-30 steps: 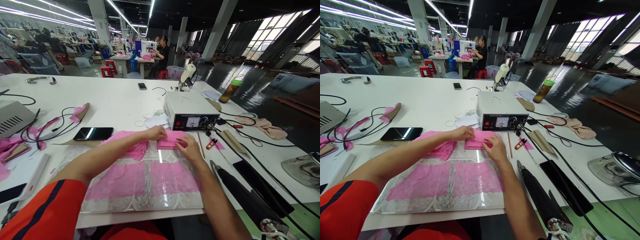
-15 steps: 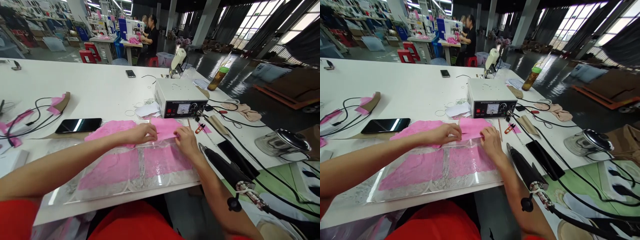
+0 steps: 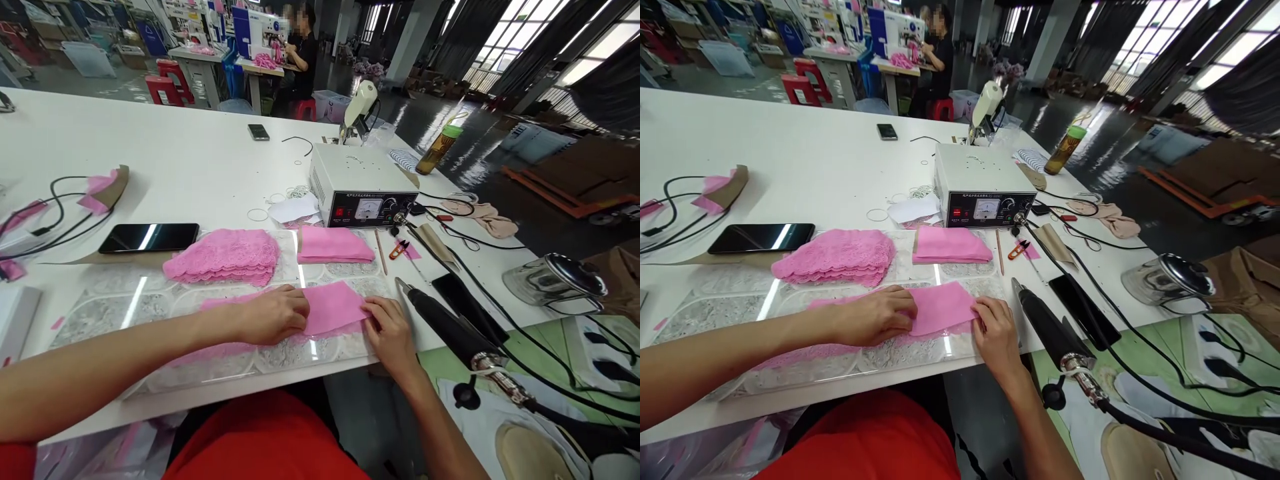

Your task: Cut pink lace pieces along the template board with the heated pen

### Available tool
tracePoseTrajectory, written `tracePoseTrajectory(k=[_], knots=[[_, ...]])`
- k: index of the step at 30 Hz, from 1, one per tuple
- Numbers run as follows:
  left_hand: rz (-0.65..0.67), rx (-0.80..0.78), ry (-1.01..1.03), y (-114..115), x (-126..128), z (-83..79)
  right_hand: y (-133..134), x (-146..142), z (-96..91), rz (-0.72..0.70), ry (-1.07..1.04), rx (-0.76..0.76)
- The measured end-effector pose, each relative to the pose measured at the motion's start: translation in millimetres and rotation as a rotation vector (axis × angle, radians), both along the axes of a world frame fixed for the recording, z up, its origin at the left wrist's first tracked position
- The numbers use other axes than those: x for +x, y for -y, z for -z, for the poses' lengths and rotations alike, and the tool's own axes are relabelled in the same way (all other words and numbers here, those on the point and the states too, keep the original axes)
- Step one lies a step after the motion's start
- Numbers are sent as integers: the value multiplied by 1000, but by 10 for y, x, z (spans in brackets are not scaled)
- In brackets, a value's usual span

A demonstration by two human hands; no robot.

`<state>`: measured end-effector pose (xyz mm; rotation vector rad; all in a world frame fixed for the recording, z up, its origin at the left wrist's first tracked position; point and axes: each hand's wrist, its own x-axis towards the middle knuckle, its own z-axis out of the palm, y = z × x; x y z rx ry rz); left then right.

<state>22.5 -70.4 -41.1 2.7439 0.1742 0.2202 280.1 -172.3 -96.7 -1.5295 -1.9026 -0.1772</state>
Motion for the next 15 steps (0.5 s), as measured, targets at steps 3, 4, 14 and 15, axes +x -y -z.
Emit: tracePoseTrajectory(k=[3, 4, 14, 15], knots=[[14, 21, -66, -1, 5, -47, 44, 19, 33, 29, -36, -9], [22, 18, -93, -5, 8, -67, 57, 25, 44, 38, -46, -10], [-144, -130, -155, -3, 442, -166, 108, 17, 91, 168, -107, 32], [-185, -154, -163, 12, 546, -163, 113, 11, 84, 181, -112, 32]])
